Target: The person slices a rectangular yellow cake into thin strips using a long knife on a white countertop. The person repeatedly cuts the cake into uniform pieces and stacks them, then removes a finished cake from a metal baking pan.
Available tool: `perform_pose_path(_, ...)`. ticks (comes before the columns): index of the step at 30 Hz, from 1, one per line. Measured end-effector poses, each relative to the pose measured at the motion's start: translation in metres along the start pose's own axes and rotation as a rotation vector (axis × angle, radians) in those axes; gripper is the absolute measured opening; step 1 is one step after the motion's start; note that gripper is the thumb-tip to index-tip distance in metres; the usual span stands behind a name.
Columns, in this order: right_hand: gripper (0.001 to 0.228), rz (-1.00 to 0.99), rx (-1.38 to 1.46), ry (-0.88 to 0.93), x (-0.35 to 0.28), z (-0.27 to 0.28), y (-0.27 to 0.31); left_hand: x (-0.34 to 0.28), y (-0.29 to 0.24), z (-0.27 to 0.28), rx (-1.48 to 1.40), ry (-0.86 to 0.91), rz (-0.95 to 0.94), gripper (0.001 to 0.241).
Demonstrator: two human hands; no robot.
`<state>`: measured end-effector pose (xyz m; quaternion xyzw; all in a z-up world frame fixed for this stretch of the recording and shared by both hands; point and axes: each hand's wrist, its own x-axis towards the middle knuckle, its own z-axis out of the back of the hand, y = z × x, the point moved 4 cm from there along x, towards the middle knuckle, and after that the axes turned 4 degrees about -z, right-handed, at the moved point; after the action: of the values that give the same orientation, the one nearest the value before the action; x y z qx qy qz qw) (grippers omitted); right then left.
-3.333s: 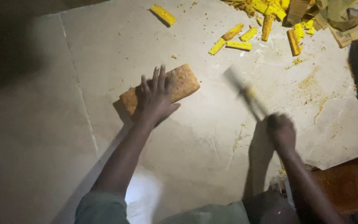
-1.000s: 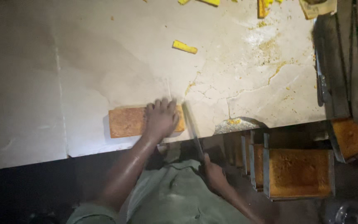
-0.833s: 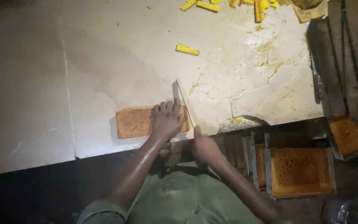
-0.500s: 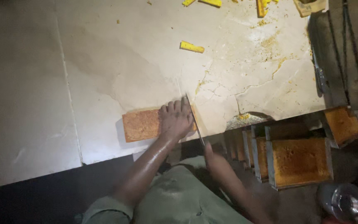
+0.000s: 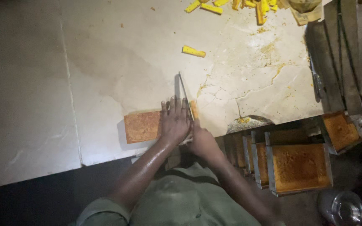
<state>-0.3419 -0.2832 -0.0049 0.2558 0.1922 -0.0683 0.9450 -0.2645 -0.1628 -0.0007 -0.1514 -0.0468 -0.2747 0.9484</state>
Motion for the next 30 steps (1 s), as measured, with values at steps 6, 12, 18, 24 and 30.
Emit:
perform_pose_path(6, 0.077, -0.082, 0.017, 0.218, -0.100, -0.043, -0.045, 0.003, 0.003, -0.003, -0.041, 0.186, 0.002, 0.070)
perform_pose_path(12, 0.090, -0.168, -0.096, 0.165, -0.023, -0.045, -0.036, -0.002, 0.009, -0.007, -0.028, 0.193, -0.010, 0.065)
perform_pose_path(18, 0.070, -0.069, 0.067, 0.076, 0.000, -0.026, -0.017, -0.003, 0.011, -0.002, -0.032, 0.053, 0.003, 0.066)
perform_pose_path(24, 0.044, -0.340, 0.344, 0.195, -0.092, -0.078, -0.086, -0.005, 0.011, 0.003, -0.072, 0.200, 0.034, 0.066)
perform_pose_path(30, 0.080, -0.098, -0.086, 0.133, -0.017, -0.054, -0.035, -0.006, 0.018, -0.007, -0.046, 0.101, -0.001, 0.068)
